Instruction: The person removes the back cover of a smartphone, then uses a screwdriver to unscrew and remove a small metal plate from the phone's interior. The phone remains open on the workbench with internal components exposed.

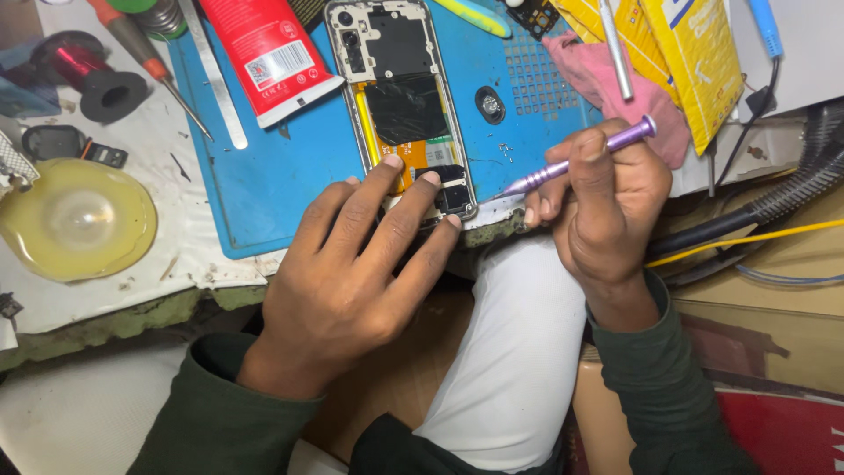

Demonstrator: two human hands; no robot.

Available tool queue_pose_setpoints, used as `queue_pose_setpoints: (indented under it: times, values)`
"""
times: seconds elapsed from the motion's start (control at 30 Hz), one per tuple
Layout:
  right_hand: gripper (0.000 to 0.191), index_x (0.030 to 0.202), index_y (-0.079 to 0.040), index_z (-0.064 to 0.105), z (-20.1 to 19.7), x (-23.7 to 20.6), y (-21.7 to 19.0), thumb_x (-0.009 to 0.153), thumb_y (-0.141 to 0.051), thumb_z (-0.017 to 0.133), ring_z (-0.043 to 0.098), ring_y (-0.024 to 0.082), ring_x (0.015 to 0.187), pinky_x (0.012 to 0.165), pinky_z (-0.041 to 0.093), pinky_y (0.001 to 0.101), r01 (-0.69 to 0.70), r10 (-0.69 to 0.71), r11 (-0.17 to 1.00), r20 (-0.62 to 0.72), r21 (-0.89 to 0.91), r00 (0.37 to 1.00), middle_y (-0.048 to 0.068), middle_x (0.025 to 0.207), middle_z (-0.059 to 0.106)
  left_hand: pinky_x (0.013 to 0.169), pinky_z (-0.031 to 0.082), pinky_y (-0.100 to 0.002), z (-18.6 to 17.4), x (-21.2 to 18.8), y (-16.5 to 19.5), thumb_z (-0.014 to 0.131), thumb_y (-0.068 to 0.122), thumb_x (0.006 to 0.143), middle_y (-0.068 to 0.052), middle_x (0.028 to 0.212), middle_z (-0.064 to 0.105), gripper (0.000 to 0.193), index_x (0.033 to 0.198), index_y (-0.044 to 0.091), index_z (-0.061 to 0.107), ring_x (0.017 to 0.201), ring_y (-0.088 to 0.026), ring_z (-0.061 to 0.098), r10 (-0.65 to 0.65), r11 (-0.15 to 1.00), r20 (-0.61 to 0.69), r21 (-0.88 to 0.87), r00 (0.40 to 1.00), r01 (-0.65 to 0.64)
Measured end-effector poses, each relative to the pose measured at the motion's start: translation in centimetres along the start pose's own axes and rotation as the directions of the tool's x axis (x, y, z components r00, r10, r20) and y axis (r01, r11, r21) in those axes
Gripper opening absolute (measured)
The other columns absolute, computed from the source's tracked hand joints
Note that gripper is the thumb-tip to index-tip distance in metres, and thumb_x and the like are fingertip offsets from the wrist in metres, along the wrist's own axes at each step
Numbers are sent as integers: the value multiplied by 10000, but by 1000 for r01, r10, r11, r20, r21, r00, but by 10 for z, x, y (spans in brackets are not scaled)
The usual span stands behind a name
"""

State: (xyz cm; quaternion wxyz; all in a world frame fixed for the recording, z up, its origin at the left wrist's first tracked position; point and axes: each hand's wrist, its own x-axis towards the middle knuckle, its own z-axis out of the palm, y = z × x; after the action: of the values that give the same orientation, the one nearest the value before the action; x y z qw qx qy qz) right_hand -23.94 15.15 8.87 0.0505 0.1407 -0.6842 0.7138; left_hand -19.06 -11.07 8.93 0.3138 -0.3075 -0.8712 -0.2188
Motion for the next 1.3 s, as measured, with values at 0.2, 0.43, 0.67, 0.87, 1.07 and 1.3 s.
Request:
queue_pose_setpoints:
  times: [0.2,0.43,0.67,0.87,1.07,1.3]
  values:
    - [371,995,53,576,3,-1,-2,1180,-269,582,529,148,539,514,507,310,-32,32,999,-22,-13,999,95,655,530,982,541,-458,2,-1,1,679,122,974,-151,1292,688,205,1163,77,741,1237,-342,650,-16,1000,-5,17,1000,16]
    - [371,1012,11,592,14,9,-13,1134,-339,613,544,144,540,496,469,281,-165,160,986,-114,-33,980,69,649,538,981,540,-450,2,0,2,691,121,973,-140,1289,689,207,1172,88,737,1230,-335,651,-15,999,-10,36,1000,15]
    - [378,938,-30,576,25,18,-26,1077,-376,641,573,135,551,454,420,244,-280,270,958,-139,-56,953,44,670,550,974,542,-453,0,-1,2,682,131,962,-146,1303,681,220,1172,85,731,1228,-340,649,-4,999,-31,44,1000,5]
    - [362,930,-31,578,29,20,-29,1070,-357,647,579,130,563,456,426,234,-318,310,945,-106,-77,945,45,686,562,978,545,-455,1,-3,1,682,137,964,-147,1317,677,222,1175,83,725,1231,-338,649,-4,999,-41,46,999,6]
    - [344,937,-26,587,28,21,-30,1070,-336,650,584,134,566,455,430,235,-324,318,944,-90,-67,944,45,691,563,980,547,-450,1,-3,1,683,139,970,-146,1316,678,218,1178,87,725,1236,-333,651,-11,999,-38,43,999,12]
    - [309,953,-23,597,25,20,-29,1060,-305,668,581,131,565,454,426,233,-318,312,946,-85,-62,946,44,682,563,979,545,-452,0,-2,2,682,138,958,-141,1305,682,219,1167,95,734,1228,-331,652,-13,999,-38,41,999,14]
